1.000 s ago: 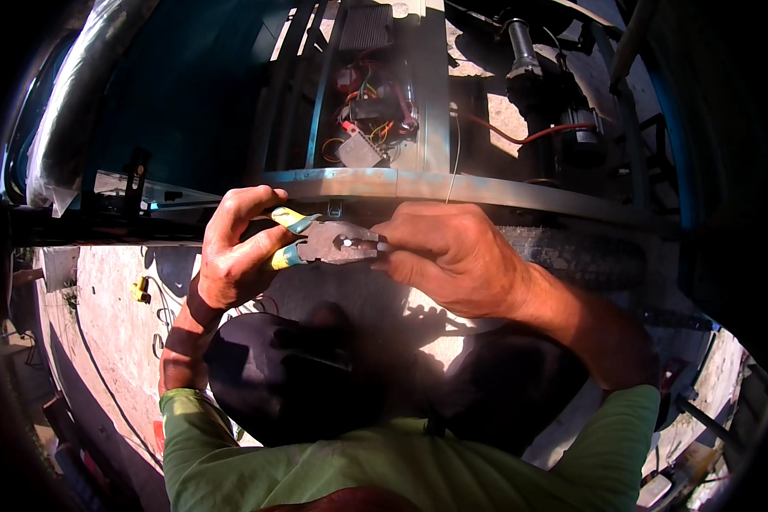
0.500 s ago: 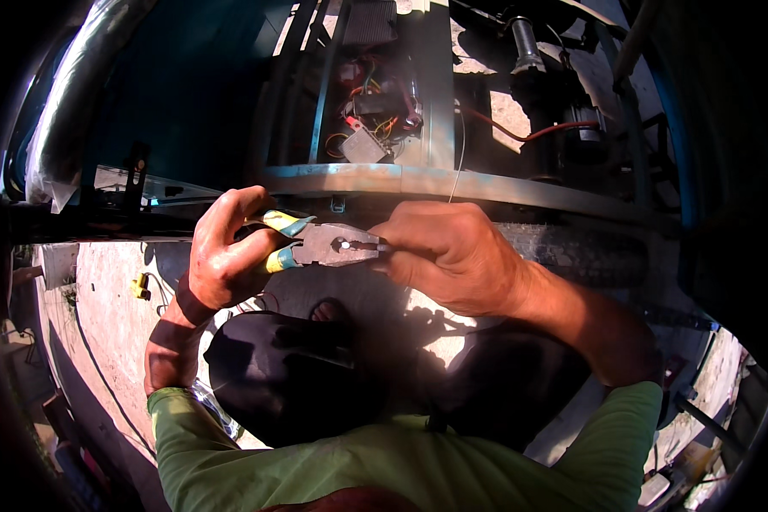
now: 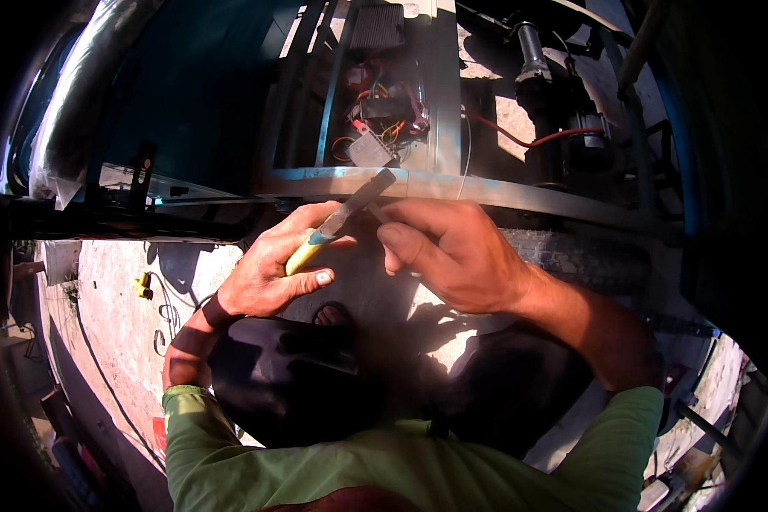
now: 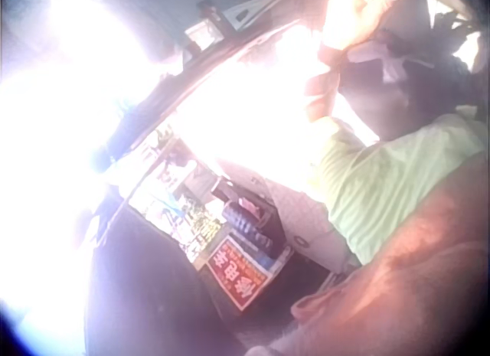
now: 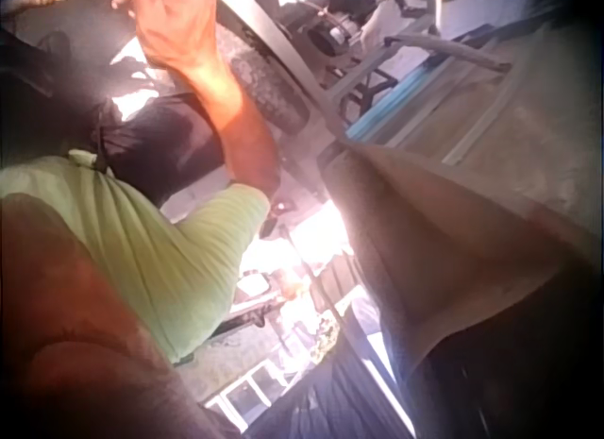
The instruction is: The person works on the internal wiring and mechanical components of an electric tricycle, using pliers to strip a wire and applying sealant from a tube to a joint.
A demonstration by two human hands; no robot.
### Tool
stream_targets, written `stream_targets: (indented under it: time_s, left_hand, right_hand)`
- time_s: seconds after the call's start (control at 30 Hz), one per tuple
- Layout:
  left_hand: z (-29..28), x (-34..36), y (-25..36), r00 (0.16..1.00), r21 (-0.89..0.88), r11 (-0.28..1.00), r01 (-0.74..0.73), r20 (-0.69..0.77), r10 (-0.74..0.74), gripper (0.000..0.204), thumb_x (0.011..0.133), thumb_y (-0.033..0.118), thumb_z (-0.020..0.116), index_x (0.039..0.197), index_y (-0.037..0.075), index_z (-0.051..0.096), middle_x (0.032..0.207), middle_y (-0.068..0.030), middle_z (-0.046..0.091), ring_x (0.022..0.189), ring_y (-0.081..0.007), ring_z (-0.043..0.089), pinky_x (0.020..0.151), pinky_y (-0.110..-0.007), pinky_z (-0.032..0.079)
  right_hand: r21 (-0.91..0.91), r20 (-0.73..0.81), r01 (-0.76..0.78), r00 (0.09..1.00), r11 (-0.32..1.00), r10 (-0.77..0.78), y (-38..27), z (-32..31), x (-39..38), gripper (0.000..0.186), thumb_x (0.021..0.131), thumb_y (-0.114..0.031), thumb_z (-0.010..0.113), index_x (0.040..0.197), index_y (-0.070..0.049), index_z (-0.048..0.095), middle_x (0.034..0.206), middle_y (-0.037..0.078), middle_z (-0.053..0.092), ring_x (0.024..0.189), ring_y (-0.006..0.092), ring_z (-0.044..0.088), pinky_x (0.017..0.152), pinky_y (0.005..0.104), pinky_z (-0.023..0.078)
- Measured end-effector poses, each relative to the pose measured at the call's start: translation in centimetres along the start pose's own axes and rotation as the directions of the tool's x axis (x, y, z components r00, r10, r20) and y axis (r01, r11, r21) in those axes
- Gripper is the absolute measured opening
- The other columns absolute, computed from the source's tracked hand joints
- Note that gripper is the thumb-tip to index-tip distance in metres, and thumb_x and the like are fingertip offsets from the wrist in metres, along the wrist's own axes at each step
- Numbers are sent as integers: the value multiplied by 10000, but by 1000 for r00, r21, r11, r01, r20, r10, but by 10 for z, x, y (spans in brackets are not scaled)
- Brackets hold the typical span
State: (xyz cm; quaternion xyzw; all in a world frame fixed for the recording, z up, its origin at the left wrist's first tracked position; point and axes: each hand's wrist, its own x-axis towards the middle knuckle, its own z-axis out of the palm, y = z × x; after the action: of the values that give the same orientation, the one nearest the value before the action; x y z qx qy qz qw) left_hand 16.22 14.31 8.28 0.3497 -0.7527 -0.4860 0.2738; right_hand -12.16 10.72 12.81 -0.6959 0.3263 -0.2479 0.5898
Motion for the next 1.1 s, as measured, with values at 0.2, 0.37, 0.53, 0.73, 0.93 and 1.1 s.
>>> stream_targets:
  time_s: [0.2,0.37,0.53,0.73,0.93,1.1]
  left_hand:
    - [5,10,3,997,-238,970,50,67,-35,483,909,141,719,1354,-7,603,1452,-231,520,1340,-382,515,1102,-456,423]
    - [7,14,8,998,176,984,-27,-53,37,537,860,94,730,1371,16,585,1408,-243,524,1288,-432,526,1080,-470,431]
    - [8,12,-4,984,431,899,-81,-108,140,518,884,133,750,1371,38,599,1405,-214,526,1282,-402,536,1070,-440,445]
    - [1,16,0,998,31,998,52,-44,-51,409,936,211,737,1281,6,658,1318,-161,564,1213,-325,573,1033,-402,464]
    - [4,21,5,999,49,998,32,-7,-32,362,922,202,757,1214,-2,694,1239,-137,576,1166,-301,582,1012,-395,473]
    - [6,19,0,999,128,991,43,-33,-40,313,902,213,782,1115,-5,712,1211,-139,578,1139,-295,583,987,-398,487]
  right_hand:
    - [109,35,-123,992,986,119,-2,-3,-2,321,1068,-253,514,974,16,660,793,56,684,756,134,652,726,296,513]
    - [217,56,-199,980,956,192,1,-4,-1,322,1072,-261,508,1048,15,674,780,37,686,751,117,655,728,290,511]
    - [131,92,-195,979,972,184,3,-8,-3,336,1079,-257,497,1116,27,672,773,30,682,750,104,646,724,286,506]
    - [184,54,-198,980,963,191,-3,-7,-5,360,1086,-274,487,1113,32,675,770,21,680,748,96,625,721,278,494]
    - [112,78,-213,976,971,205,2,-11,-3,363,1099,-232,480,1160,91,634,783,47,672,750,117,661,764,281,536]
    - [163,77,-195,980,967,184,0,-10,-2,344,1100,-215,468,1107,87,634,783,49,674,761,121,673,842,305,547]
